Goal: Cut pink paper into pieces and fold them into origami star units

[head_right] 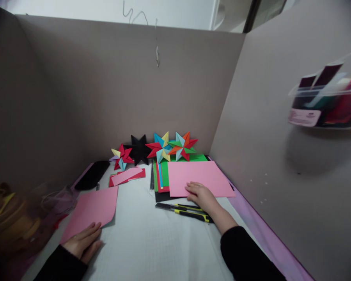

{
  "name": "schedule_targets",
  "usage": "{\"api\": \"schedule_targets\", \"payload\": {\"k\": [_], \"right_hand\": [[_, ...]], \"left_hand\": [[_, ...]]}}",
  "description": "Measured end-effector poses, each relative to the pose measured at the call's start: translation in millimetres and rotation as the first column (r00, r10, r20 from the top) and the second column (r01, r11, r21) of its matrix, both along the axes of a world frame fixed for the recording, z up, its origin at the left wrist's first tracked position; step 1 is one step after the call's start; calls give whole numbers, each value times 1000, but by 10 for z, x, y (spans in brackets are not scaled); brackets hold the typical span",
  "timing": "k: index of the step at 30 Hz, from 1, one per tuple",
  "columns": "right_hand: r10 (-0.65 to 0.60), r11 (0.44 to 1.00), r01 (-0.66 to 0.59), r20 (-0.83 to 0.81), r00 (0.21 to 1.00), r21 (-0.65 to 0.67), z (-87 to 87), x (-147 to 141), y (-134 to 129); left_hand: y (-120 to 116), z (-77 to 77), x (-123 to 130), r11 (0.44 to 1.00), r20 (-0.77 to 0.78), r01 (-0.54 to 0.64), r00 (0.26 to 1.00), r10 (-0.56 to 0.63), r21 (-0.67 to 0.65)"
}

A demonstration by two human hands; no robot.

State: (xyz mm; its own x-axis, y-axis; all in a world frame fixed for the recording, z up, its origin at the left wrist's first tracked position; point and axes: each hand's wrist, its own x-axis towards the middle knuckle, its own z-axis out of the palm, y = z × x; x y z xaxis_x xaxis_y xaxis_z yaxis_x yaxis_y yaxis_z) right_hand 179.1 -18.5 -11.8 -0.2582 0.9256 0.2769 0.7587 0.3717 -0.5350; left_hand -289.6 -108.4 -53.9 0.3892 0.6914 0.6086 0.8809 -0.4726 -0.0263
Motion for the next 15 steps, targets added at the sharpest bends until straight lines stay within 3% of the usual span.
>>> {"api": "schedule_targets", "payload": {"k": [10,15], "right_hand": [[13,1000,-13,-1,1000,-4,23,3,-17],[-55,992,49,42,998,114,90,-48,-64]], "left_hand": [[0,-21,-5,1000,7,1,1000,-1,-3],[-8,22,36,1000,72,0,997,0,-5]]}}
